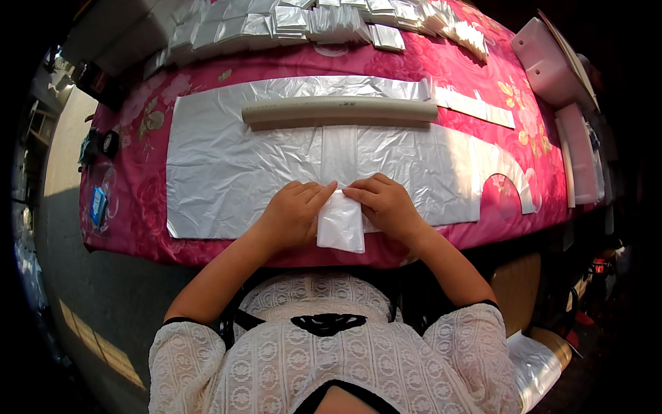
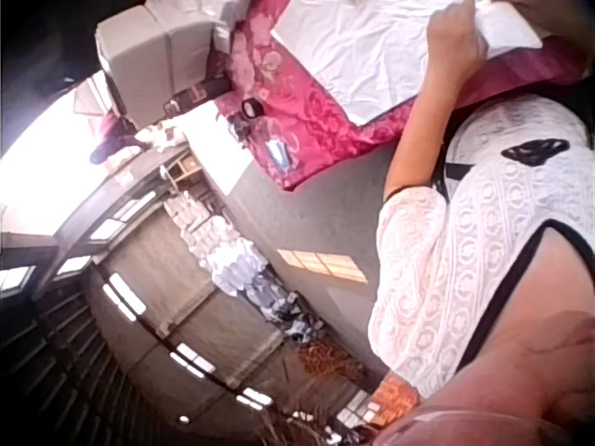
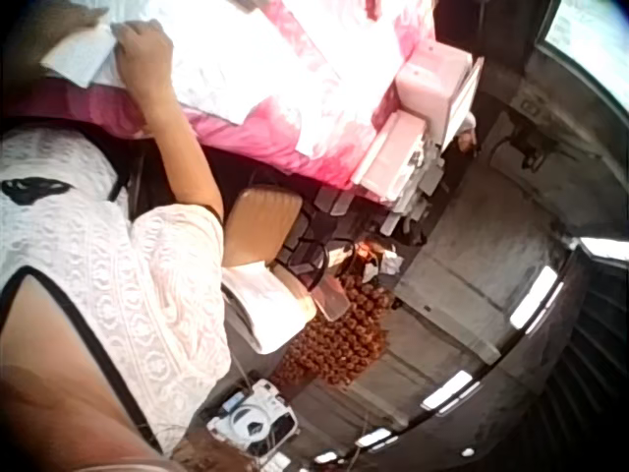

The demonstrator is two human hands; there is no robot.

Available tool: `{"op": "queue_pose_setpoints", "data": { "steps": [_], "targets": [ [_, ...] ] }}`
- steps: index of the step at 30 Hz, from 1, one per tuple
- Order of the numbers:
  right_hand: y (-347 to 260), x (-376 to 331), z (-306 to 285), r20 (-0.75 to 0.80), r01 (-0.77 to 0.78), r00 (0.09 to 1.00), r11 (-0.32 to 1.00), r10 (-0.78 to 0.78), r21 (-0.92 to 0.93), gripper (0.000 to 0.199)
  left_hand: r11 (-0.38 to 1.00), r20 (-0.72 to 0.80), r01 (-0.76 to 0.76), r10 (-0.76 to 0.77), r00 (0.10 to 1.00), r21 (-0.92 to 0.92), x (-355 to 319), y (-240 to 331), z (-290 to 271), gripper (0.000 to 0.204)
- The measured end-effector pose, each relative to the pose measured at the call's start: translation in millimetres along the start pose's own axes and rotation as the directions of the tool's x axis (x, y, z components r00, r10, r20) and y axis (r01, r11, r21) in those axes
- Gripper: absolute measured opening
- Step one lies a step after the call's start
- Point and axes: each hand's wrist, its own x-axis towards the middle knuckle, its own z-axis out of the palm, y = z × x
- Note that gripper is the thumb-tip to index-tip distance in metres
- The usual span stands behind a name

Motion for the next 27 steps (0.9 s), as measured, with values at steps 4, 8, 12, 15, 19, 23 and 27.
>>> {"op": "queue_pose_setpoints", "data": {
  "steps": [4,8,12,15,19,23,27],
  "targets": [
    [1.2,15.7,0.1,0.131,-0.527,0.844,0.759,0.520,0.382,0.012,0.878,0.066,0.384,-0.381,0.922,-0.286,20.1,0.9,-7.1,0.045],
    [11.1,48.7,-14.1,0.418,-0.823,0.567,0.460,0.710,0.334,0.024,0.869,-0.149,0.348,-0.419,0.896,-0.352,25.9,-5.0,3.7,0.050],
    [28.1,49.6,-6.3,0.467,-0.815,0.576,0.429,0.671,0.390,0.028,0.994,-0.064,0.110,-0.108,0.992,0.026,14.4,0.1,17.6,0.060],
    [25.5,50.3,-6.1,0.447,-0.814,0.576,0.430,0.685,0.390,0.029,0.966,0.105,0.165,-0.188,0.977,0.199,11.7,3.3,34.9,0.069],
    [4.6,45.5,-7.5,0.309,-0.773,0.634,0.593,0.709,0.227,0.030,0.952,0.105,0.154,-0.187,0.977,0.265,9.6,3.6,36.0,0.068],
    [-2.2,31.1,2.2,-0.184,-0.338,0.937,0.905,0.298,-0.258,0.052,0.955,0.052,0.130,-0.149,0.988,0.265,12.9,0.9,33.2,0.063],
    [23.1,32.6,0.6,-0.064,0.074,0.993,0.955,-0.096,-0.286,0.050,0.977,-0.051,0.103,-0.095,0.994,0.185,22.3,-5.5,24.1,0.054]
  ]
}}
